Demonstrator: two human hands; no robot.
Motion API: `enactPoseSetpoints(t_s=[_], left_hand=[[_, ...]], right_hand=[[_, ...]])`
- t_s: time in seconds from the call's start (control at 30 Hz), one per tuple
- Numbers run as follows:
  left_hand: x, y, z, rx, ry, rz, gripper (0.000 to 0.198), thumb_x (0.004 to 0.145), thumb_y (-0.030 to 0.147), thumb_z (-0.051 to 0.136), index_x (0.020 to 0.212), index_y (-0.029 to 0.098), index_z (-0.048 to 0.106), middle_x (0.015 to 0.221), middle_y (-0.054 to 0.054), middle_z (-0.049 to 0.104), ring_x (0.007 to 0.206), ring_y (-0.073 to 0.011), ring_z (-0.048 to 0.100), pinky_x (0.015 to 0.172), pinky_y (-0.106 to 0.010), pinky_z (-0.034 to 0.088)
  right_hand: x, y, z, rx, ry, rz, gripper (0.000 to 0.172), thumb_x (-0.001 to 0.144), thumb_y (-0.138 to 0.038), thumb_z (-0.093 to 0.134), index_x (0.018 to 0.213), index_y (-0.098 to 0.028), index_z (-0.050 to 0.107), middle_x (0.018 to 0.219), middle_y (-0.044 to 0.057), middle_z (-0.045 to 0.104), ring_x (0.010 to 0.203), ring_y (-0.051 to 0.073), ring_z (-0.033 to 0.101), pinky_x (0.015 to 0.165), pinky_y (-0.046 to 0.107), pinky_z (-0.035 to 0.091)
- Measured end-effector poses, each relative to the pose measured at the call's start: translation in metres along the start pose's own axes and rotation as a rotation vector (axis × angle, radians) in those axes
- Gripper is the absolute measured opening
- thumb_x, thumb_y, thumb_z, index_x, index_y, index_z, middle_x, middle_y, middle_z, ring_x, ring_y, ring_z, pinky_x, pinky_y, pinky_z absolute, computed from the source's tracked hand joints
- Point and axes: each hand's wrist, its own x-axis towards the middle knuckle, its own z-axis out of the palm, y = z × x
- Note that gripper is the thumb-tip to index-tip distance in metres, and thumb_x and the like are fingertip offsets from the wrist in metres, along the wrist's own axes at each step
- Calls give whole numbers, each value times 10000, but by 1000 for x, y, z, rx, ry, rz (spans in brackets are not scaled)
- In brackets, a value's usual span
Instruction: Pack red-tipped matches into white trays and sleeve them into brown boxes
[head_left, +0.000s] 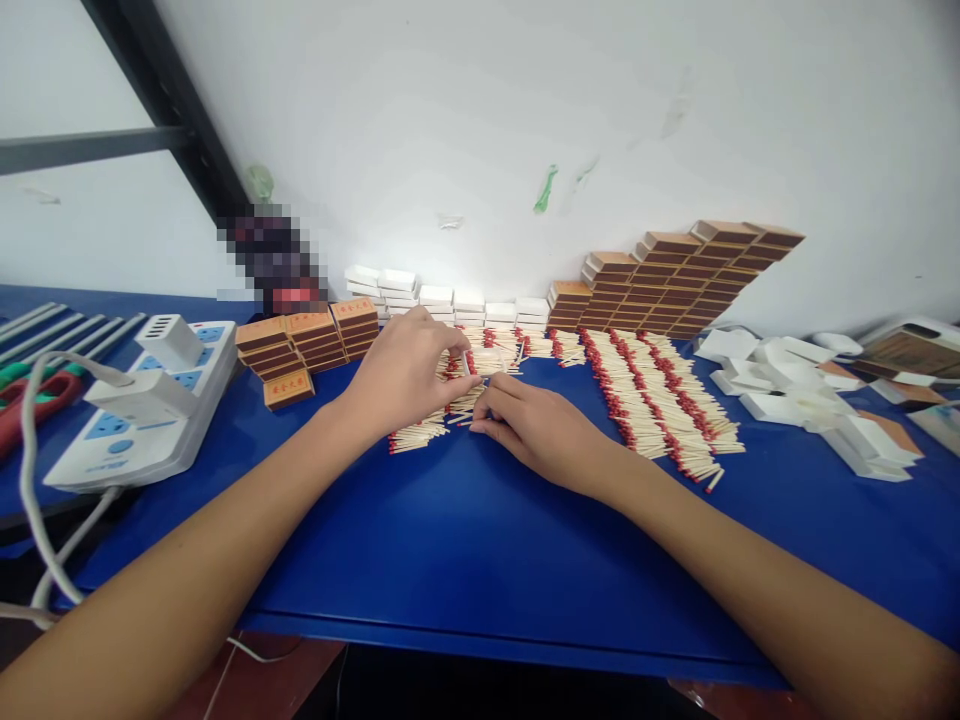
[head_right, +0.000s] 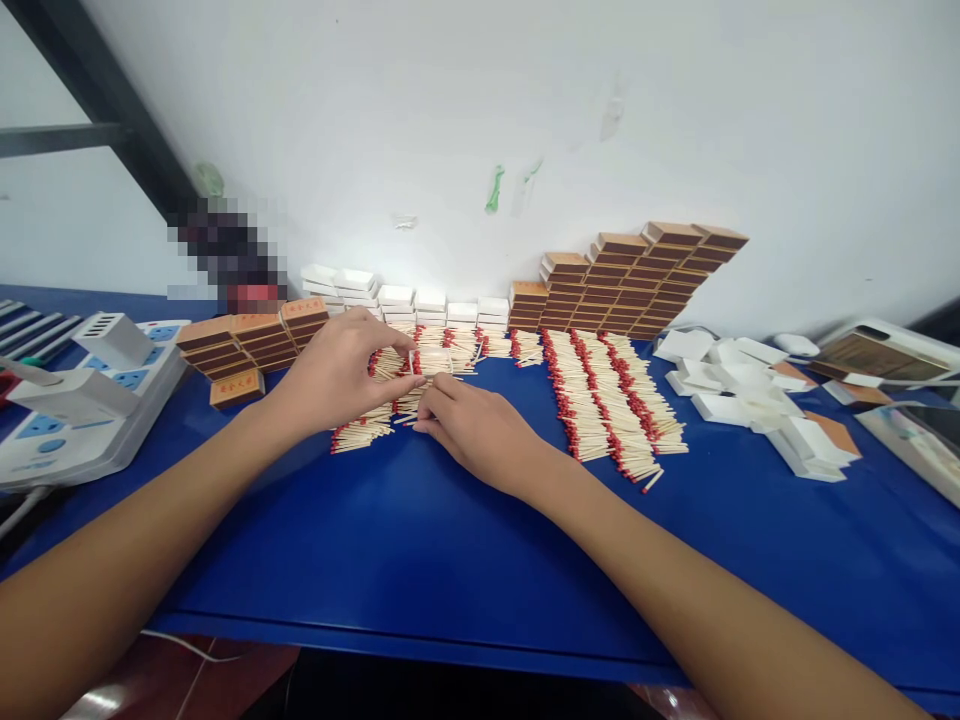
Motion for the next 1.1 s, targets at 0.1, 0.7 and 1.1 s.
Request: enactPoseSetpoints(t_s=[0.1,0.7,1.1], left_hand=[[0,0,-1,4,-1,2,266,904,398,784,1051,177,782,944,-97,768,1007,-303,641,886,-427,491],[0,0,-1,11,14,20,250,910,411,782,1023,188,765,956,-83,778,985,-293,636,896,-426,478],[0,0,0,20,9,25,283,913,427,787,1040,175,772,941,-86,775,979,-294,640,892,-426,487]], right_hand=[[1,-1,1,28,9,-34,192,1112,-249,463,1160,-202,642,1137,94,652,945,217,654,830,359,515],[-17,12,-17,74,-67,109,133,1066,-340,577,1050,-223,637,1050,55,607,800,179,598,714,321,470],[-18,7,-23,120,-113,130,112,1066,-312,572,1063,-231,649,1046,50,615,801,178,607,723,326,473]])
